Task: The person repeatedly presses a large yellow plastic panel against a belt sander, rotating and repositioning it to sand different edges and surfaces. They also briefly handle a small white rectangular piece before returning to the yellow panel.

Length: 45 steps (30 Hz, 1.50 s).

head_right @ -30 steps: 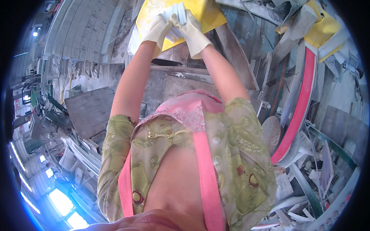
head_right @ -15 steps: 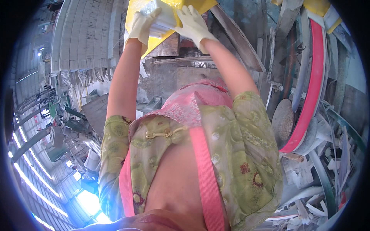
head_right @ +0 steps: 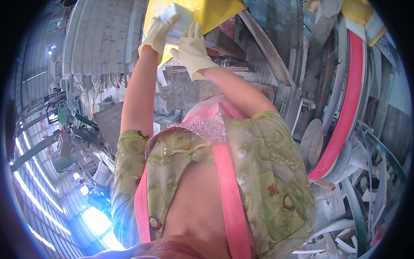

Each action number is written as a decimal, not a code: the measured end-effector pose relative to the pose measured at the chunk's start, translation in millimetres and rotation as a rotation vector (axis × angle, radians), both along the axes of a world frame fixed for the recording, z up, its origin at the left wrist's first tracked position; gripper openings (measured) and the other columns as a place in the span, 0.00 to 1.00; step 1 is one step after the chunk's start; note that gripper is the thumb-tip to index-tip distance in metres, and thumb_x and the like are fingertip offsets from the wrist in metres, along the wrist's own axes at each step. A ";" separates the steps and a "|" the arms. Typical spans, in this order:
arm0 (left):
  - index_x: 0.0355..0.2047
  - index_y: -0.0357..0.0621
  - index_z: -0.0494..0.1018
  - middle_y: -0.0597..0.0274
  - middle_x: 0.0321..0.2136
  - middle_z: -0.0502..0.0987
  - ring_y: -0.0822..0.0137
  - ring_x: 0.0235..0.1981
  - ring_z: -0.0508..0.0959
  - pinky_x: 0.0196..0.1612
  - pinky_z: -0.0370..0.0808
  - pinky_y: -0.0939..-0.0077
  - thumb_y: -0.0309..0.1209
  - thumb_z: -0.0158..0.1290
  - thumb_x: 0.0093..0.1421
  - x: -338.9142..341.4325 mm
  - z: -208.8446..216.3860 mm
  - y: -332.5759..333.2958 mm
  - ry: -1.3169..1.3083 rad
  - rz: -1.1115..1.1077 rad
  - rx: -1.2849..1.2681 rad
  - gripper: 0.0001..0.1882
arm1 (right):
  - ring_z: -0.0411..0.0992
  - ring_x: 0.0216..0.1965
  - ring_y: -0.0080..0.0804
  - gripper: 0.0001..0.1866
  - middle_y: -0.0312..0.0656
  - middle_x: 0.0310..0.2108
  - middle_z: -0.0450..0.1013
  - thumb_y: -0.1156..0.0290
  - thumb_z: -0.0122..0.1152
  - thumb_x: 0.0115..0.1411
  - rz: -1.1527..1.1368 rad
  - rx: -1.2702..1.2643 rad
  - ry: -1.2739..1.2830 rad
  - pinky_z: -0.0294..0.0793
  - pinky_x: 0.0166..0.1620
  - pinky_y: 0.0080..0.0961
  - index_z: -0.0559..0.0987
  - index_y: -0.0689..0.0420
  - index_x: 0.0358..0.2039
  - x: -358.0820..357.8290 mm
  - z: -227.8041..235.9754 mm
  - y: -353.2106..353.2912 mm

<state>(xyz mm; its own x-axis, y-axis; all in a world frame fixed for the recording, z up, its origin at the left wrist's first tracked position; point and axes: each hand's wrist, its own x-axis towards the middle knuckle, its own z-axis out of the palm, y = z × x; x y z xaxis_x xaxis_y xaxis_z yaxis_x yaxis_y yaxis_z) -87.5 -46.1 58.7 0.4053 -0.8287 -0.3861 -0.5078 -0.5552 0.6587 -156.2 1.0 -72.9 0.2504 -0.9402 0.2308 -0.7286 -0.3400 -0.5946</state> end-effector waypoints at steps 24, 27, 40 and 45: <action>0.56 0.34 0.70 0.47 0.51 0.79 0.54 0.51 0.81 0.53 0.78 0.64 0.51 0.73 0.42 -2.8 -27.3 -20.1 -0.430 0.052 0.004 0.47 | 0.48 0.74 0.51 0.53 0.60 0.72 0.51 0.55 0.68 0.56 0.095 0.015 -0.103 0.49 0.72 0.46 0.50 0.68 0.71 -39.3 -16.8 15.8; 0.53 0.34 0.74 0.45 0.50 0.79 0.52 0.51 0.81 0.53 0.78 0.66 0.47 0.74 0.42 3.0 -19.9 -18.4 -0.357 0.002 0.008 0.42 | 0.53 0.72 0.52 0.51 0.60 0.69 0.56 0.54 0.69 0.55 0.105 0.005 -0.083 0.53 0.71 0.42 0.55 0.70 0.69 -42.7 -3.8 15.2; 0.70 0.33 0.50 0.39 0.55 0.75 0.47 0.57 0.76 0.62 0.72 0.54 0.58 0.75 0.35 87.2 -53.3 1.7 -0.213 -0.313 -0.411 0.71 | 0.58 0.71 0.34 0.38 0.46 0.70 0.61 0.42 0.31 0.75 0.385 0.681 -1.031 0.51 0.72 0.31 0.59 0.60 0.71 -64.0 20.7 -132.4; 0.73 0.30 0.34 0.35 0.64 0.62 0.47 0.65 0.65 0.67 0.65 0.62 0.45 0.80 0.31 81.2 -93.2 60.1 0.309 0.041 -0.537 0.81 | 0.59 0.70 0.36 0.40 0.46 0.69 0.63 0.40 0.26 0.75 0.564 0.952 -1.115 0.52 0.72 0.32 0.60 0.60 0.71 -31.0 23.6 -154.8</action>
